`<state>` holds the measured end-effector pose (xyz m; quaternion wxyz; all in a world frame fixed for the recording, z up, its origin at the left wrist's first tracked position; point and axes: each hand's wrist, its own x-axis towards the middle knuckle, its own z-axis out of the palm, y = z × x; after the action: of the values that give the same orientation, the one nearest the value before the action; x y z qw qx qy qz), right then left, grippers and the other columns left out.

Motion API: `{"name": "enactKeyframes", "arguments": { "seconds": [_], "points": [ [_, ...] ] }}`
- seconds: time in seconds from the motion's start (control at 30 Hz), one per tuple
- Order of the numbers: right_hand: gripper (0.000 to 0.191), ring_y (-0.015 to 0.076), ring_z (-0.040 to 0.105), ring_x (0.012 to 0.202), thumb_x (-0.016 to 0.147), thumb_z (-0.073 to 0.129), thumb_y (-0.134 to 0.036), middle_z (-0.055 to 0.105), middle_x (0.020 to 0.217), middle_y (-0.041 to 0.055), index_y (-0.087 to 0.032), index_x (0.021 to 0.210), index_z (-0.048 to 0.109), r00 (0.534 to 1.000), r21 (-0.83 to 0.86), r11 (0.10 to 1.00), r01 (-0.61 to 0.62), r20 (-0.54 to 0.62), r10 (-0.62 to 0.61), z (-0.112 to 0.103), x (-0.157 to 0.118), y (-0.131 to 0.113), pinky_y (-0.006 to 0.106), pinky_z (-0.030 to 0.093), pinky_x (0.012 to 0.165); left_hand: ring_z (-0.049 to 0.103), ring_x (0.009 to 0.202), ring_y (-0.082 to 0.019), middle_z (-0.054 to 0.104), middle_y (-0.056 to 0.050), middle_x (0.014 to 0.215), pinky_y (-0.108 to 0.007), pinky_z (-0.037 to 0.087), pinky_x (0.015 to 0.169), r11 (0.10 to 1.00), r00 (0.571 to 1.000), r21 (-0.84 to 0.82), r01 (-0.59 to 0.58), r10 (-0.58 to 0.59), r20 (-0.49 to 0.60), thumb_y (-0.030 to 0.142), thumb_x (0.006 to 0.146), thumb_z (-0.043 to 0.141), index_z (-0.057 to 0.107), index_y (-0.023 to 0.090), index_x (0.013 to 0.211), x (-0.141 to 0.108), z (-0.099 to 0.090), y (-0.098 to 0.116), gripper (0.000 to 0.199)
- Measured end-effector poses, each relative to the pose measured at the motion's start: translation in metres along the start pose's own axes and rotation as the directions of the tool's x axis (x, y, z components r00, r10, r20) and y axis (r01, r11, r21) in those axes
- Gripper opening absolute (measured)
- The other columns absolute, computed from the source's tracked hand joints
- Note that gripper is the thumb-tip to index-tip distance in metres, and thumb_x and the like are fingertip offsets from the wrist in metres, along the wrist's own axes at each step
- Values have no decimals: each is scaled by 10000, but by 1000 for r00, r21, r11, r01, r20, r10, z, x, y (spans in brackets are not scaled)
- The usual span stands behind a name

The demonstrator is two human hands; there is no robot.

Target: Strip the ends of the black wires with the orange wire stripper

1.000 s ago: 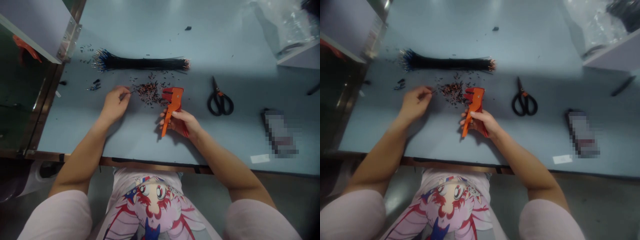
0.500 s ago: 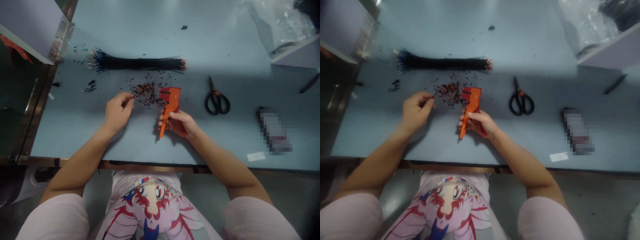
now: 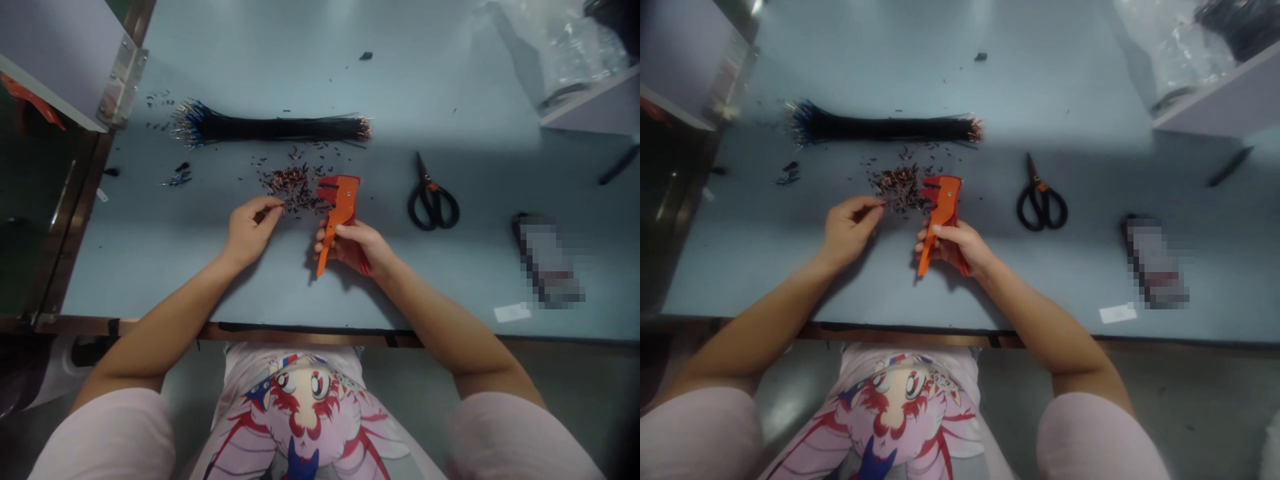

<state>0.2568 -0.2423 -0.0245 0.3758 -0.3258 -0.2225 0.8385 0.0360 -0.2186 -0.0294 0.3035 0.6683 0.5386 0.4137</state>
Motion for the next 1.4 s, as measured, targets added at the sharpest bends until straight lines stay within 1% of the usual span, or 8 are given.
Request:
{"name": "enactKeyframes", "arguments": {
  "seconds": [0.17,0.3,0.47,0.67,0.83,0.97,1.23,1.4],
  "points": [
    [333,211,695,720,714,733,-253,693,839,67,-138,978,567,1000,-60,998,10,8,-9,0,-1,2,410,579,708,607,775,-138,665,-26,860,-253,474,646,991,983,105,-87,102,-150,222,808,617,713,239,861,3,-7,6,111],
    [362,218,701,734,710,760,-254,683,851,56,-138,996,573,1000,-144,990,7,19,-4,4,-6,4,380,578,684,593,708,-133,673,-8,780,-264,460,625,982,978,169,-90,119,-170,241,821,614,707,238,859,2,-10,10,100],
    [337,210,696,721,730,746,-272,672,850,53,-139,990,577,994,-195,980,-35,92,54,15,-16,9,364,570,659,558,640,-113,666,7,751,-253,436,583,986,968,151,-75,108,-225,243,809,625,669,221,843,-2,-11,14,59],
    [314,196,693,716,738,734,-276,665,844,49,-137,978,585,990,-193,980,-39,125,64,24,-24,10,337,565,676,543,651,-119,649,0,752,-272,434,601,977,968,140,-161,184,-171,253,825,594,633,218,793,-8,-11,24,61],
    [298,204,690,712,753,730,-279,660,824,46,-139,971,583,987,-202,979,-42,142,71,25,-26,10,370,576,657,551,680,-132,646,-2,742,-287,430,614,951,945,162,-262,287,-159,222,806,601,630,220,776,-10,-12,27,42],
    [281,191,683,703,765,727,-274,653,809,42,-134,956,575,986,-232,972,-31,154,68,26,-26,9,375,584,668,556,693,-141,642,-1,721,-304,441,657,929,937,238,-282,320,-140,228,789,612,641,226,761,-10,-13,26,41],
    [241,176,663,662,815,681,-289,643,784,51,-137,948,549,980,-345,938,41,198,30,28,-27,11,331,587,568,576,695,-145,663,8,723,-321,455,696,893,910,265,-365,402,-102,217,778,614,637,234,743,-10,-15,29,45],
    [247,165,651,636,829,664,-331,636,746,41,-144,932,540,979,-386,920,63,205,19,30,-28,9,316,586,561,572,672,-154,661,3,708,-340,454,692,891,922,296,-343,380,-73,247,771,612,641,238,732,-10,-16,29,49]
  ]
}}
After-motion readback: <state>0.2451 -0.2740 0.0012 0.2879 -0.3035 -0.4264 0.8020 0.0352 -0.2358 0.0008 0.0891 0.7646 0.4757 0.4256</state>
